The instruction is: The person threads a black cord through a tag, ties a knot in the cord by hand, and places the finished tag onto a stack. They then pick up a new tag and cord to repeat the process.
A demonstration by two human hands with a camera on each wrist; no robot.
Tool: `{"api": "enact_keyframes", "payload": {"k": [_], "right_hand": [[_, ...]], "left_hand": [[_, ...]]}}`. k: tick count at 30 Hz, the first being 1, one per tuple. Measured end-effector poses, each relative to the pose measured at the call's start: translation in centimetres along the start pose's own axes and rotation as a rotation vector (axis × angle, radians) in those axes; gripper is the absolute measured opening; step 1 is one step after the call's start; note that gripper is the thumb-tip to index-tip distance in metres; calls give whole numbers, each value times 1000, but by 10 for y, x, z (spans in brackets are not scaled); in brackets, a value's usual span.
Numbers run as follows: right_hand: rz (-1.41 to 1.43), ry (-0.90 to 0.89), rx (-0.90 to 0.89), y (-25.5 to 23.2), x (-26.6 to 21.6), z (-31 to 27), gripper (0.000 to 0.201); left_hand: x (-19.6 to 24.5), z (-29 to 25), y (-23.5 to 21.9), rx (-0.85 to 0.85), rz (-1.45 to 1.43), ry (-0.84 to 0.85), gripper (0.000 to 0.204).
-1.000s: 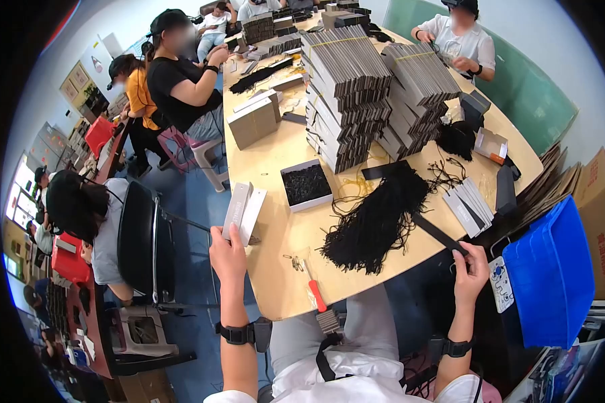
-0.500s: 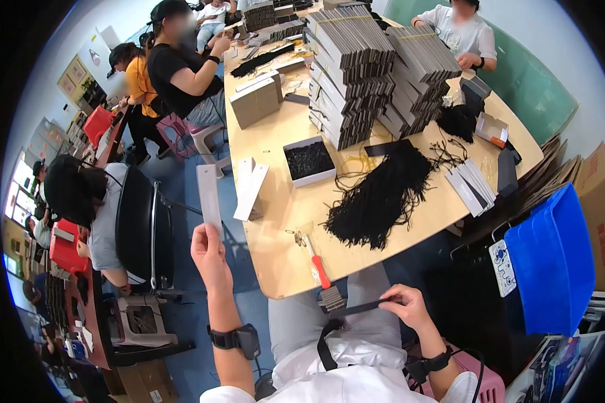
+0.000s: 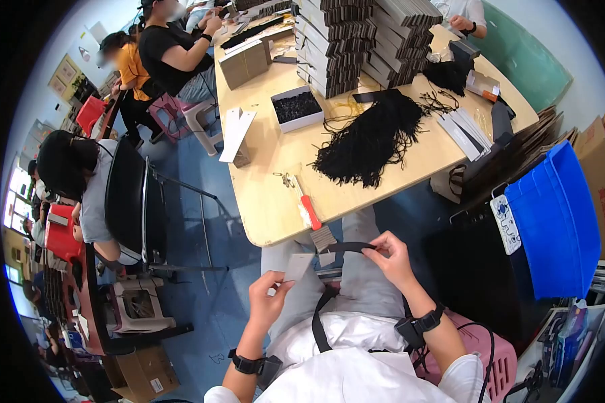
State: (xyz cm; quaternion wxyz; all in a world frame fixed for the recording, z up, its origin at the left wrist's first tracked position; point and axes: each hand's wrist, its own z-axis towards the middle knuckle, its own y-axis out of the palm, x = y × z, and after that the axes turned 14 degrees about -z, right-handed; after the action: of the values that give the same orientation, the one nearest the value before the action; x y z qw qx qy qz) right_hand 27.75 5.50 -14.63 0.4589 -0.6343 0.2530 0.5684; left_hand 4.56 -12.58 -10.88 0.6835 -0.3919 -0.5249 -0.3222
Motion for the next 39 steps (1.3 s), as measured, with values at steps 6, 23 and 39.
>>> {"api": "enact_keyframes", "payload": {"k": [6,23,39], "right_hand": [[95,33,-31,7,5,1,17],[-224,-82,-262,5,-3,6,18],[-378,-614,106,23,-69,34,20]], "left_hand": [[7,-5,24,-41,237,17,10],[12,-21,39,-41,118,29,8],[4,20,45,-106,432,25,21]]}}
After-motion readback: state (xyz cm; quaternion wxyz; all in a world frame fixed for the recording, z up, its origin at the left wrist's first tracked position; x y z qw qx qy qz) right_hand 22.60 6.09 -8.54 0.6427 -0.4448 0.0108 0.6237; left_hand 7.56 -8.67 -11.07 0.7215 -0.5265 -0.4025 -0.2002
